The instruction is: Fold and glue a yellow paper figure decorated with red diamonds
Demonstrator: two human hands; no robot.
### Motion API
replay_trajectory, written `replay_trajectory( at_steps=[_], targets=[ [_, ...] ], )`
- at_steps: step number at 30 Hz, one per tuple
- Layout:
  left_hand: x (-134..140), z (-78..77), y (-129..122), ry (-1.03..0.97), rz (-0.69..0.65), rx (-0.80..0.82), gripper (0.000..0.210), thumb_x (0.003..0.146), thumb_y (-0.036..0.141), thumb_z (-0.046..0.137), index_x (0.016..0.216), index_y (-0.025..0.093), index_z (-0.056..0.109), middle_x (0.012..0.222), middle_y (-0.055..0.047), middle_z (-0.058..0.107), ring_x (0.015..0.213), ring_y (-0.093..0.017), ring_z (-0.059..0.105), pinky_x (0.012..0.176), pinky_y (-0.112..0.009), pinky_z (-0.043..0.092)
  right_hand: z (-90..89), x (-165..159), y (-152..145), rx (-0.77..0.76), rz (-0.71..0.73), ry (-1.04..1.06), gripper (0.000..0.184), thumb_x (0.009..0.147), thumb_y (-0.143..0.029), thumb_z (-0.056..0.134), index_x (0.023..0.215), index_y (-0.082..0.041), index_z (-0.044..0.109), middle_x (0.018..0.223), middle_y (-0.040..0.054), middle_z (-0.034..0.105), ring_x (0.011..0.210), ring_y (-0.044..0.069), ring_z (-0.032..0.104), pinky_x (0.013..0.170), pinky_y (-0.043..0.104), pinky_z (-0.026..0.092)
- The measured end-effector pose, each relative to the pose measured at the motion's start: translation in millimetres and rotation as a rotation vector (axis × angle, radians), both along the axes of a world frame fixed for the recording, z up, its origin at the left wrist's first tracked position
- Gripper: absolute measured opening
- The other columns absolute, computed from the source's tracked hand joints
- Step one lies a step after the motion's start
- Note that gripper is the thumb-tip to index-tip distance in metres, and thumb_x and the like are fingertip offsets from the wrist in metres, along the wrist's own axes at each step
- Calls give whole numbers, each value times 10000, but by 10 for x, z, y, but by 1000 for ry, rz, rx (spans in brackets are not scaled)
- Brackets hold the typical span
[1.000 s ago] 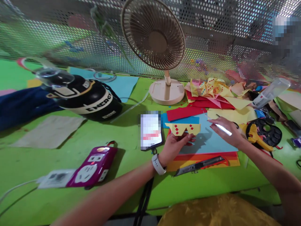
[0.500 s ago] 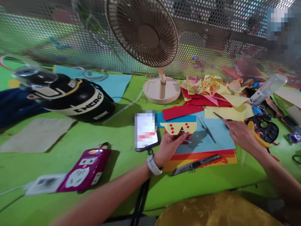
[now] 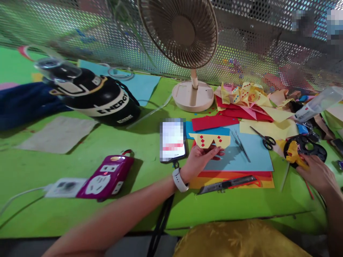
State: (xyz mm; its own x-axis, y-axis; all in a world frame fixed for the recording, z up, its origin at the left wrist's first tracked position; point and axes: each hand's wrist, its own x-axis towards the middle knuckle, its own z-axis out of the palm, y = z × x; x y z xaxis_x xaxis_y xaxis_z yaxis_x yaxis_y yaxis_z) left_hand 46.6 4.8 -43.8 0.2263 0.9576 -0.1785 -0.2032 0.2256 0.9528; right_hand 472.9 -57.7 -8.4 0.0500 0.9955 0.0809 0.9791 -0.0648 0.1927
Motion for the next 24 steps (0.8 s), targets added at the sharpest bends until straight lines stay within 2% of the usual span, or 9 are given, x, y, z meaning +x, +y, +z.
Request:
replay_trajectory(
  at_steps=[4,7,9,12,15,17,19,21,24],
  targets=[
    [1,-4,7,1,-7,-11,330,767,441,744,881,134,699,921,-130,771,830,-234,748,719,-328,631,-2,-27,52,-25,-22,-25,353,789,-395,618,1092,-222,668,942,156,651,810,319,672,694,420,518],
    [4,-8,13,3,-12,-14,344,759,448,747,866,125,695,898,-130,773,848,-237,748,718,-318,632,-11,-67,50,-67,-151,-28,429,804,-425,543,1153,-192,628,1053,138,593,963,325,632,786,425,512],
    [5,-12,15,-6,-16,-5,352,758,451,746,877,125,686,906,-130,774,857,-239,749,712,-314,635,-21,-102,24,-34,-232,0,466,806,-469,511,1176,-205,615,1101,126,555,1026,327,599,816,435,508],
    [3,-14,18,-14,-24,11,356,767,453,733,915,135,671,957,-129,774,871,-240,750,701,-312,639,-20,-133,-34,134,-258,57,454,781,-524,510,1105,-231,633,1149,127,538,1096,337,560,841,445,505],
    [0,-11,18,20,-35,15,355,780,455,713,918,130,677,991,-140,771,896,-245,748,716,-316,640,24,-130,-64,364,-169,142,418,751,-513,537,1034,-219,627,1177,146,566,1168,341,533,897,444,486],
    [1,-10,18,36,-31,14,363,782,458,707,918,123,680,997,-145,770,908,-250,747,722,-322,640,77,-147,-48,466,-136,289,392,722,-482,579,999,-209,628,1090,144,617,1096,324,576,866,423,498],
    [3,-13,19,34,-26,13,373,785,460,702,936,120,681,1001,-145,770,913,-253,747,723,-329,641,139,-225,-3,506,-169,539,312,722,-458,592,886,-198,646,898,106,654,877,276,627,708,366,526],
    [3,-22,22,26,-32,16,376,791,459,698,954,120,684,1001,-144,771,916,-254,748,728,-334,640,198,-391,59,464,-199,849,255,758,-447,597,787,-197,640,740,73,644,653,213,598,535,320,493],
    [-1,-44,28,17,-32,18,367,799,445,698,975,123,690,1004,-141,771,922,-252,748,743,-340,638,257,-792,147,285,-131,1251,264,779,-446,679,845,-192,651,712,74,650,542,165,560,461,294,456]
  ],
)
